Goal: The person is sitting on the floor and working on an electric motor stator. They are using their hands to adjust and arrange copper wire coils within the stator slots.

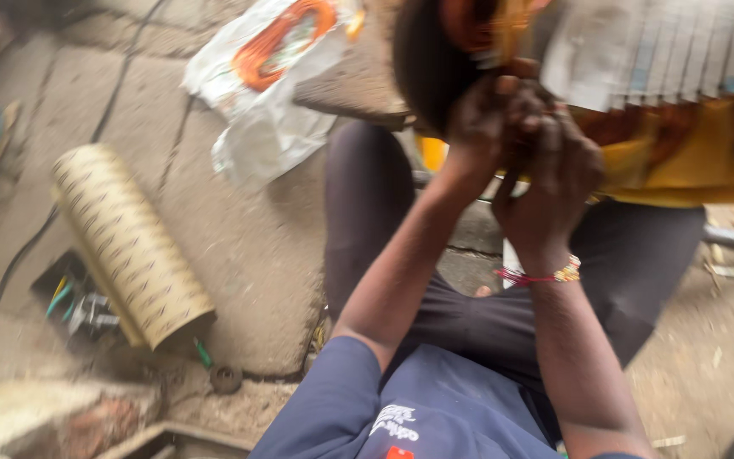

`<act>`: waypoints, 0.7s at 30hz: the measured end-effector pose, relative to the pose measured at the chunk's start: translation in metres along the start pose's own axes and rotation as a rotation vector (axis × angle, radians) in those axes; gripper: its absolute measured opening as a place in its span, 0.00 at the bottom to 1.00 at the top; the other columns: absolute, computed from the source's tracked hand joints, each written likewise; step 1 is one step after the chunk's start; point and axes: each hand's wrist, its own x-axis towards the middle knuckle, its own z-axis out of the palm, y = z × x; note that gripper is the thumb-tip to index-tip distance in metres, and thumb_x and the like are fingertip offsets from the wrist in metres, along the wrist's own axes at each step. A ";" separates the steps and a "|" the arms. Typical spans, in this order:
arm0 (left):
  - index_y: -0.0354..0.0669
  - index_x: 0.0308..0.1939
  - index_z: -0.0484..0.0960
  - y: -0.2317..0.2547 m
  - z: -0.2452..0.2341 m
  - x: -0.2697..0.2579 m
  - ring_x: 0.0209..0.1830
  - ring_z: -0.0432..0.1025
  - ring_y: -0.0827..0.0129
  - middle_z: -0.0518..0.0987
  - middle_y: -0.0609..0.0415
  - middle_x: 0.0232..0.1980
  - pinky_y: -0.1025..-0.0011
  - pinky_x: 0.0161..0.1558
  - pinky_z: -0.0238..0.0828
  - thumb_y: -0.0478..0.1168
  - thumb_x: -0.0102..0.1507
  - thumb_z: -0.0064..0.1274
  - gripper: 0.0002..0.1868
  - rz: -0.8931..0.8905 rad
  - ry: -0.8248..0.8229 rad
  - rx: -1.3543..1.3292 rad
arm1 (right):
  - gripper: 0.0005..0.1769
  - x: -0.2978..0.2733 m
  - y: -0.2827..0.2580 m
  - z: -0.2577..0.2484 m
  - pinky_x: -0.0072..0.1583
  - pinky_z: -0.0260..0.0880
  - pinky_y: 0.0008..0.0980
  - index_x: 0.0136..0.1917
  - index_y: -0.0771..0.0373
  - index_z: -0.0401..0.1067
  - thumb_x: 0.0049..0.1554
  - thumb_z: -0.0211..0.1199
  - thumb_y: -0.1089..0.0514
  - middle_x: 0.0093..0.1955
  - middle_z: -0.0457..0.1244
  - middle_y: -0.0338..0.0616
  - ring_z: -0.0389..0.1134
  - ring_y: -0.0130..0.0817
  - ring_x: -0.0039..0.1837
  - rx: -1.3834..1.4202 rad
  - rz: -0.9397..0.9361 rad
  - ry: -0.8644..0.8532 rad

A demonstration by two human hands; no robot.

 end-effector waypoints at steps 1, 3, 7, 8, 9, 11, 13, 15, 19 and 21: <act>0.29 0.64 0.66 -0.003 -0.001 0.000 0.38 0.67 0.71 0.67 0.57 0.37 0.71 0.49 0.69 0.27 0.71 0.36 0.17 0.015 -0.001 0.001 | 0.26 0.000 0.000 0.000 0.75 0.55 0.52 0.73 0.72 0.64 0.64 0.58 0.60 0.75 0.60 0.61 0.60 0.58 0.72 0.011 -0.001 0.003; 0.28 0.64 0.66 -0.008 -0.001 0.001 0.38 0.66 0.71 0.66 0.56 0.37 0.71 0.49 0.68 0.27 0.72 0.37 0.16 0.035 -0.019 -0.036 | 0.23 -0.001 -0.001 0.000 0.75 0.55 0.50 0.72 0.71 0.65 0.65 0.57 0.60 0.75 0.60 0.58 0.61 0.55 0.72 0.014 -0.005 0.009; 0.26 0.63 0.66 -0.010 -0.002 0.001 0.38 0.63 0.70 0.64 0.57 0.34 0.70 0.48 0.65 0.33 0.78 0.37 0.13 0.044 -0.058 -0.137 | 0.23 -0.002 -0.003 0.000 0.74 0.55 0.48 0.72 0.71 0.65 0.66 0.56 0.59 0.73 0.60 0.57 0.61 0.53 0.73 -0.011 -0.018 0.015; 0.25 0.63 0.66 -0.010 -0.001 0.000 0.38 0.63 0.69 0.64 0.57 0.33 0.70 0.48 0.65 0.35 0.80 0.37 0.14 0.039 -0.063 -0.150 | 0.24 -0.003 -0.003 0.000 0.74 0.55 0.48 0.72 0.71 0.64 0.66 0.56 0.59 0.74 0.60 0.57 0.61 0.53 0.73 -0.021 -0.018 0.015; 0.25 0.63 0.66 -0.011 -0.001 0.000 0.38 0.63 0.70 0.63 0.57 0.33 0.70 0.48 0.65 0.36 0.80 0.37 0.14 0.039 -0.065 -0.152 | 0.23 -0.003 -0.003 0.000 0.74 0.55 0.48 0.72 0.71 0.64 0.67 0.56 0.59 0.74 0.60 0.57 0.61 0.53 0.73 -0.019 -0.019 0.011; 0.25 0.64 0.66 -0.011 -0.002 0.001 0.38 0.62 0.70 0.63 0.57 0.32 0.70 0.48 0.66 0.37 0.80 0.38 0.15 0.033 -0.071 -0.158 | 0.23 -0.004 -0.001 0.002 0.74 0.54 0.48 0.72 0.71 0.64 0.67 0.57 0.59 0.74 0.60 0.57 0.61 0.53 0.74 -0.021 -0.015 0.003; 0.25 0.64 0.65 -0.011 -0.002 0.002 0.37 0.62 0.70 0.63 0.57 0.32 0.70 0.47 0.65 0.37 0.80 0.38 0.16 0.027 -0.056 -0.144 | 0.24 -0.005 0.001 0.003 0.75 0.54 0.47 0.73 0.71 0.63 0.67 0.56 0.60 0.75 0.60 0.56 0.60 0.52 0.74 -0.028 -0.020 0.005; 0.25 0.64 0.65 -0.011 -0.002 0.001 0.37 0.62 0.70 0.63 0.57 0.32 0.70 0.47 0.65 0.37 0.80 0.38 0.16 0.027 -0.054 -0.132 | 0.24 -0.005 0.001 0.004 0.75 0.54 0.47 0.73 0.71 0.63 0.66 0.56 0.60 0.75 0.59 0.56 0.60 0.52 0.75 -0.031 -0.020 0.004; 0.25 0.65 0.65 -0.010 -0.001 0.001 0.38 0.62 0.70 0.62 0.57 0.32 0.70 0.48 0.65 0.38 0.79 0.39 0.16 0.034 -0.075 -0.119 | 0.25 -0.005 0.001 0.003 0.74 0.54 0.48 0.73 0.70 0.63 0.65 0.56 0.60 0.74 0.59 0.56 0.60 0.52 0.73 -0.014 -0.009 0.001; 0.25 0.65 0.65 -0.008 -0.002 0.001 0.38 0.62 0.70 0.63 0.57 0.32 0.70 0.47 0.65 0.38 0.79 0.38 0.16 0.033 -0.076 -0.112 | 0.25 -0.005 0.001 0.003 0.74 0.54 0.47 0.73 0.70 0.63 0.65 0.56 0.60 0.74 0.59 0.56 0.60 0.51 0.73 -0.007 -0.007 0.004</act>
